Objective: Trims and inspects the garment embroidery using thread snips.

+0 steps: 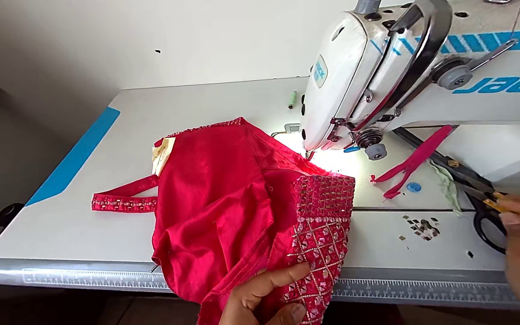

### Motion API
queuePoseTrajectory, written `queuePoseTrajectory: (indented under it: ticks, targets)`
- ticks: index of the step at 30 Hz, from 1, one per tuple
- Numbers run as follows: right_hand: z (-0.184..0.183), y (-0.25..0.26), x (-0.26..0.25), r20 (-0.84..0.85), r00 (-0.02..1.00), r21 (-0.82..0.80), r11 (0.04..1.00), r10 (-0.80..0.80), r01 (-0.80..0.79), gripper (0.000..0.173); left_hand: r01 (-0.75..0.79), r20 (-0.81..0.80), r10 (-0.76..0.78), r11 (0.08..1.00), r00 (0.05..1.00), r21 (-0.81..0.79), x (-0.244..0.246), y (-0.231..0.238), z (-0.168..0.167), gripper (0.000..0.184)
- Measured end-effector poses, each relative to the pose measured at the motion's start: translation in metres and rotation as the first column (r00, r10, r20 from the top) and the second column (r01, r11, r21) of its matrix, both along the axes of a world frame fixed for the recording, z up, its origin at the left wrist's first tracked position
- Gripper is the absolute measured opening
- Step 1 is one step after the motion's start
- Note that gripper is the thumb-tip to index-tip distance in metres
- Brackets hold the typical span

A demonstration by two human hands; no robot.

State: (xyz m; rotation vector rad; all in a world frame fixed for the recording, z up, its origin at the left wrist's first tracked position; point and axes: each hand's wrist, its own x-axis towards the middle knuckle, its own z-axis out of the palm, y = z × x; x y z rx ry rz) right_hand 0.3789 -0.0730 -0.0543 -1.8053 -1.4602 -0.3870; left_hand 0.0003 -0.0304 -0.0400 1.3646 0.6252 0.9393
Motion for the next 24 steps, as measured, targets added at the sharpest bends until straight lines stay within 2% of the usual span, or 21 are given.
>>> queuePoseTrajectory:
  ticks: [2,5,8,11,13,17,20,22,24]
  targets:
    - [0.007,-0.004,-0.027,0.001,0.992,0.047,0.991,0.125,-0.125,0.028,0.002,-0.009,-0.001,1.0,1.0,0.009,-0.001,0.0,0.0,0.04]
    - [0.015,-0.008,-0.071,-0.092,0.943,0.067,0.947,0.32,-0.314,0.017,0.022,-0.003,-0.022,0.999,1.0,0.04,-0.002,0.001,0.001,0.042]
    - [0.02,-0.009,-0.107,-0.193,0.833,0.082,0.855,0.518,-0.513,0.013,0.075,-0.004,-0.075,0.992,0.997,0.104,-0.006,0.004,0.0,0.051]
    - [0.019,-0.008,-0.136,-0.241,0.728,0.105,0.763,0.642,-0.638,0.01,0.1,-0.038,-0.095,0.983,0.995,0.156,-0.009,0.006,0.003,0.056]
    - [0.016,-0.007,-0.149,-0.259,0.698,0.101,0.738,0.667,-0.668,0.009,0.094,-0.04,-0.089,0.982,0.995,0.163,-0.01,0.007,0.005,0.056]
    - [0.011,-0.003,-0.158,-0.25,0.721,0.097,0.757,0.647,-0.646,0.008,0.06,0.045,-0.065,0.993,0.997,0.101,-0.008,0.007,0.002,0.057]
    - [0.012,-0.003,-0.161,-0.263,0.728,0.098,0.768,0.633,-0.632,0.008,0.02,0.078,-0.022,1.0,0.997,0.021,-0.005,0.006,0.005,0.049]
    - [0.012,-0.005,-0.156,-0.24,0.763,0.079,0.795,0.6,-0.601,0.01,-0.003,0.095,0.006,1.0,0.995,-0.028,-0.003,0.006,0.006,0.042]
    - [0.018,-0.01,-0.136,-0.214,0.844,0.011,0.865,0.492,-0.502,0.015,-0.006,0.112,0.011,0.999,0.994,-0.043,-0.002,0.008,0.007,0.04]
